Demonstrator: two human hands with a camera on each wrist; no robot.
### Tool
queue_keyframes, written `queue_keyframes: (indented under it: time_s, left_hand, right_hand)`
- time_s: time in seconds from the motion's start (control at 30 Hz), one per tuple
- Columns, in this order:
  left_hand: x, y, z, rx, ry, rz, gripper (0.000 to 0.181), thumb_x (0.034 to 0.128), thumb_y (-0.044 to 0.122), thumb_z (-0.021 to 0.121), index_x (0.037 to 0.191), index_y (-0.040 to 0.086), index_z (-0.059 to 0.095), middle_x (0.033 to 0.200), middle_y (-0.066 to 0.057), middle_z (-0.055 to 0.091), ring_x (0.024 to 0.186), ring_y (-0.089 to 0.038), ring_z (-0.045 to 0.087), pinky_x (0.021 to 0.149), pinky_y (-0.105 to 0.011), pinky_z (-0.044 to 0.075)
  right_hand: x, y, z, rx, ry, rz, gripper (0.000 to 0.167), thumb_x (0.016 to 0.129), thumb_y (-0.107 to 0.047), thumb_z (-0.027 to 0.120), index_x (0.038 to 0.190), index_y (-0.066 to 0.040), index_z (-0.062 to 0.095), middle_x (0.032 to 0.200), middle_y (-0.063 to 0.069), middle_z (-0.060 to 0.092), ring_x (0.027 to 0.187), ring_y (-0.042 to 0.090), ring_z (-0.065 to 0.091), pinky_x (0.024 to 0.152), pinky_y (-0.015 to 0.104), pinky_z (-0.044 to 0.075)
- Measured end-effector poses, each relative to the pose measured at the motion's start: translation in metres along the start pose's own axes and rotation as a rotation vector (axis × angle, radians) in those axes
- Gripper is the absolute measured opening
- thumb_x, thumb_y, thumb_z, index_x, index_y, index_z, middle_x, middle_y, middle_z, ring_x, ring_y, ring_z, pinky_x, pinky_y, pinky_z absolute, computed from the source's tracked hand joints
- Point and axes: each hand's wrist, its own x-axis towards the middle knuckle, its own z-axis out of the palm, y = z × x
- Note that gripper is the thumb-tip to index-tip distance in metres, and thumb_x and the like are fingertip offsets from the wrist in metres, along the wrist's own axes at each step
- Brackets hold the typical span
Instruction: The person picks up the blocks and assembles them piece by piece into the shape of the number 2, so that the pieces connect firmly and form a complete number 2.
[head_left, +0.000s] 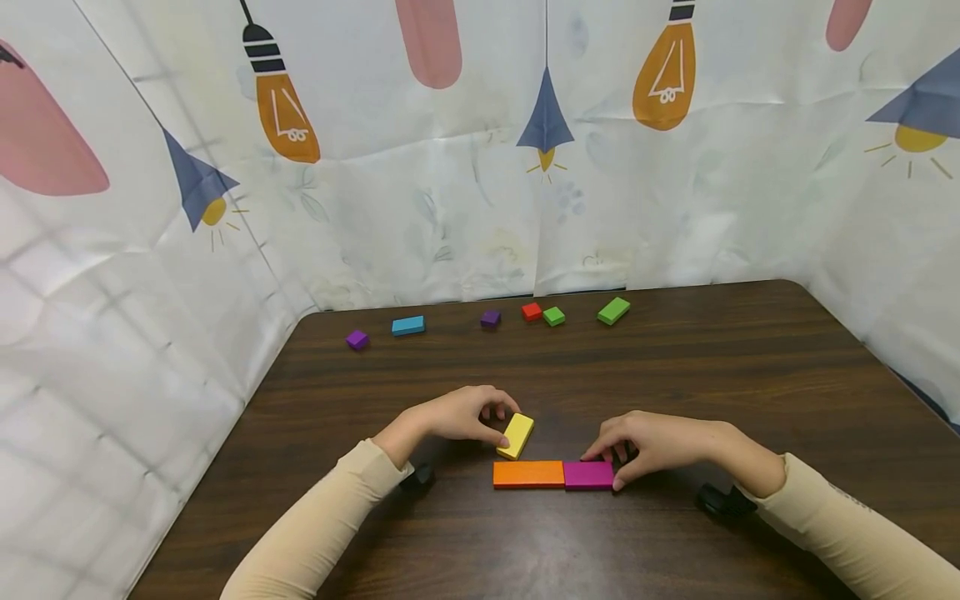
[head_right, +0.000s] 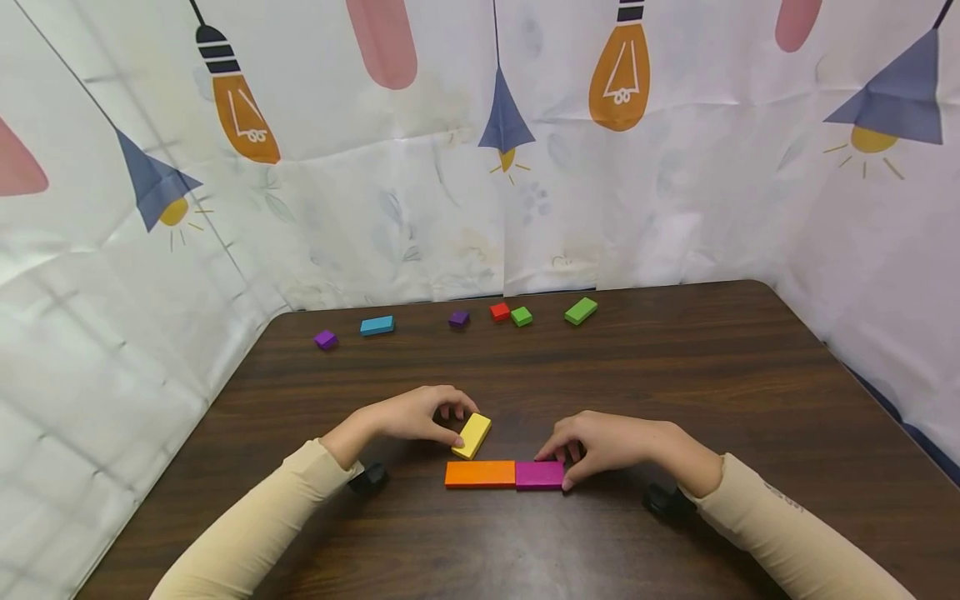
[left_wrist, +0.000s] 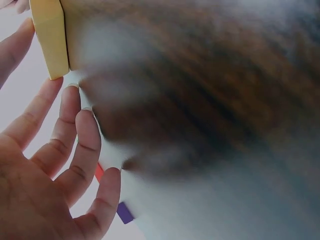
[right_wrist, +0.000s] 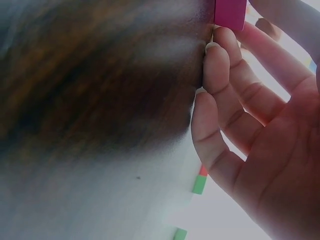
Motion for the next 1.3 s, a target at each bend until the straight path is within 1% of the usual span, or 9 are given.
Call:
queue_keyframes:
  time_s: [0.13,0.17,0.2,0.33,0.37,0.4,0.7,1.0,1.3]
  left_hand:
    - [0.000,0.000,0.001,0.006,0.003,-0.008,0.044,0.0905,0.026,0.082,0.129,0.012,0.065,0.105,0.003,0.057,0.093,-0.017,0.052,0.082,-0.031,0.046]
    - [0.000,0.000,0.001,0.008,0.003,-0.011,0.044,0.0904,0.026,0.082,0.129,0.013,0.066,0.105,0.003,0.057,0.093,-0.017,0.052,0.082,-0.031,0.046]
    - [0.000,0.000,0.001,0.011,0.004,-0.015,0.043,0.0902,0.026,0.082,0.129,0.014,0.066,0.105,0.003,0.056,0.093,-0.017,0.052,0.082,-0.031,0.046]
    - [0.000,0.000,0.002,0.018,0.006,-0.025,0.043,0.0899,0.027,0.082,0.128,0.015,0.066,0.105,0.004,0.056,0.095,-0.016,0.052,0.083,-0.031,0.046]
    - [0.000,0.000,0.002,0.020,0.008,-0.024,0.043,0.0897,0.028,0.082,0.128,0.015,0.066,0.105,0.004,0.056,0.095,-0.016,0.052,0.083,-0.031,0.046]
    - [-0.001,0.000,0.003,0.021,0.009,-0.023,0.044,0.0897,0.028,0.082,0.128,0.015,0.066,0.105,0.004,0.056,0.095,-0.016,0.052,0.084,-0.031,0.046]
    - [-0.002,0.001,0.002,0.014,0.011,-0.008,0.045,0.0897,0.028,0.082,0.128,0.013,0.066,0.107,0.003,0.057,0.095,-0.016,0.053,0.085,-0.032,0.047]
    - [-0.003,0.002,0.003,0.029,0.009,-0.008,0.052,0.0903,0.030,0.082,0.136,0.014,0.062,0.109,0.003,0.057,0.095,-0.016,0.051,0.085,-0.032,0.046]
    - [-0.006,0.003,0.004,0.032,0.016,0.009,0.053,0.0899,0.028,0.082,0.136,0.013,0.062,0.110,0.002,0.058,0.094,-0.017,0.050,0.084,-0.031,0.045]
  right_hand:
    - [0.000,0.006,0.001,0.005,0.002,-0.028,0.042,0.095,-0.034,0.076,0.132,-0.017,0.070,0.098,-0.013,0.058,0.082,0.002,0.054,0.068,0.024,0.050]
    - [-0.001,0.011,0.003,-0.013,0.005,-0.058,0.041,0.096,-0.032,0.075,0.133,-0.016,0.069,0.099,-0.011,0.058,0.081,0.003,0.054,0.067,0.023,0.049]
    - [-0.001,0.009,0.002,0.000,0.001,-0.036,0.041,0.096,-0.033,0.075,0.133,-0.016,0.070,0.098,-0.012,0.058,0.081,0.003,0.054,0.068,0.024,0.049]
    - [-0.001,0.008,0.001,0.003,0.000,-0.037,0.041,0.096,-0.033,0.075,0.133,-0.017,0.070,0.099,-0.012,0.058,0.082,0.002,0.054,0.068,0.024,0.049]
    - [-0.001,0.010,0.003,-0.015,0.003,-0.059,0.040,0.097,-0.031,0.074,0.134,-0.016,0.069,0.099,-0.011,0.058,0.081,0.003,0.053,0.067,0.024,0.048]
    - [0.000,0.005,0.001,0.001,0.001,-0.035,0.041,0.096,-0.033,0.075,0.133,-0.016,0.070,0.099,-0.012,0.058,0.082,0.002,0.054,0.068,0.024,0.049]
    - [0.001,-0.007,-0.001,0.005,-0.002,0.056,0.041,0.093,-0.030,0.079,0.130,-0.013,0.072,0.096,-0.013,0.058,0.081,0.002,0.053,0.070,0.023,0.049]
    - [0.001,-0.009,-0.001,-0.001,-0.010,0.080,0.041,0.092,-0.029,0.080,0.129,-0.013,0.072,0.096,-0.014,0.057,0.081,0.002,0.053,0.071,0.023,0.049]
    - [0.000,-0.008,-0.002,-0.009,-0.012,0.042,0.039,0.094,-0.029,0.077,0.129,-0.014,0.072,0.097,-0.013,0.058,0.082,0.001,0.053,0.070,0.023,0.049]
